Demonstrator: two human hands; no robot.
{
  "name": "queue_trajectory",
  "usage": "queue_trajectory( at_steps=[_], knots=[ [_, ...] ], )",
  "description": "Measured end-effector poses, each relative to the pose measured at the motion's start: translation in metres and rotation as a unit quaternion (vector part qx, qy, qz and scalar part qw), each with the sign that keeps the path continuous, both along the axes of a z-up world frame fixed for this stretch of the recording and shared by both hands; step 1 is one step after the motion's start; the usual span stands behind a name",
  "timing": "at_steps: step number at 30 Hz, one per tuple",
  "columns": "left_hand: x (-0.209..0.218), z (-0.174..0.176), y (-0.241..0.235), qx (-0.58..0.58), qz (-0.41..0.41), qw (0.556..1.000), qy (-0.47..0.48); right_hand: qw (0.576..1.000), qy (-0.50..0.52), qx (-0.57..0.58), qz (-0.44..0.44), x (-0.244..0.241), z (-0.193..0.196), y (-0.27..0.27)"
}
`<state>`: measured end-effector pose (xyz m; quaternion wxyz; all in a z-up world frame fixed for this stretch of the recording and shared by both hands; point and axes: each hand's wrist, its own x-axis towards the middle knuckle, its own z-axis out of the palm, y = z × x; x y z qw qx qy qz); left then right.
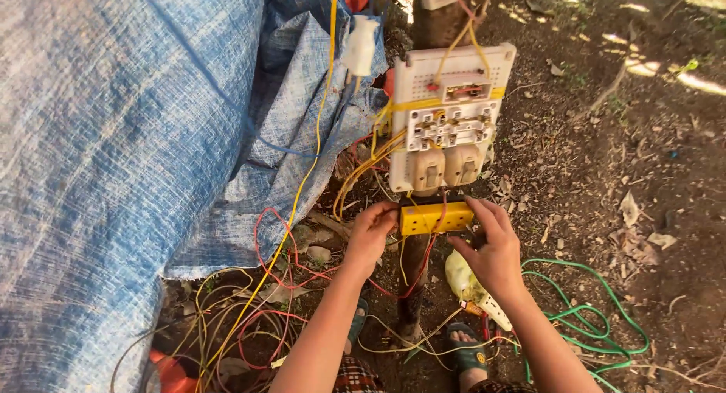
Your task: The person uses a screwdriver to tighten screws on a white electrical box mounted to a wooden post. They then remove a yellow plastic cover, manipulate the internal wiring, and reattach the cover to the box.
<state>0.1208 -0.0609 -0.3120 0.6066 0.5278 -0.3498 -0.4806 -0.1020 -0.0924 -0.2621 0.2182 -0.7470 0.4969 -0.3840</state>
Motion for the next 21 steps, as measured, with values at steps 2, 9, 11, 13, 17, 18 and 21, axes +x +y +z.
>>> queue_trajectory(
  at_steps=[2, 9, 11, 13, 17, 18, 21],
  knots=[
    [0.001, -0.012, -0.004, -0.001, -0.014, 1.0, 0.015, 0.999, 0.023, -0.024, -0.001, 0.01, 0.005, -0.002],
    [0.005, -0.001, 0.0, 0.018, -0.014, 0.998, 0.065, 0.991, 0.075, -0.105, -0.029, 0.02, -0.003, 0.006],
    [0.006, -0.006, -0.005, 0.015, -0.014, 0.998, 0.066, 0.994, 0.052, -0.093, -0.029, 0.024, -0.006, 0.009],
    [0.004, -0.015, -0.008, 0.019, -0.015, 0.997, 0.071, 0.996, 0.033, -0.075, -0.032, 0.025, -0.01, 0.016],
    [0.01, -0.018, -0.017, 0.002, -0.05, 0.994, 0.099, 0.996, 0.023, -0.082, -0.025, 0.031, -0.013, 0.017],
    [0.011, -0.017, -0.019, -0.008, -0.064, 0.99, 0.122, 0.996, 0.021, -0.087, -0.025, 0.031, -0.015, 0.015],
    [0.013, -0.002, -0.018, -0.004, -0.084, 0.987, 0.138, 0.996, 0.003, -0.083, -0.028, 0.033, -0.016, 0.014]
  ],
)
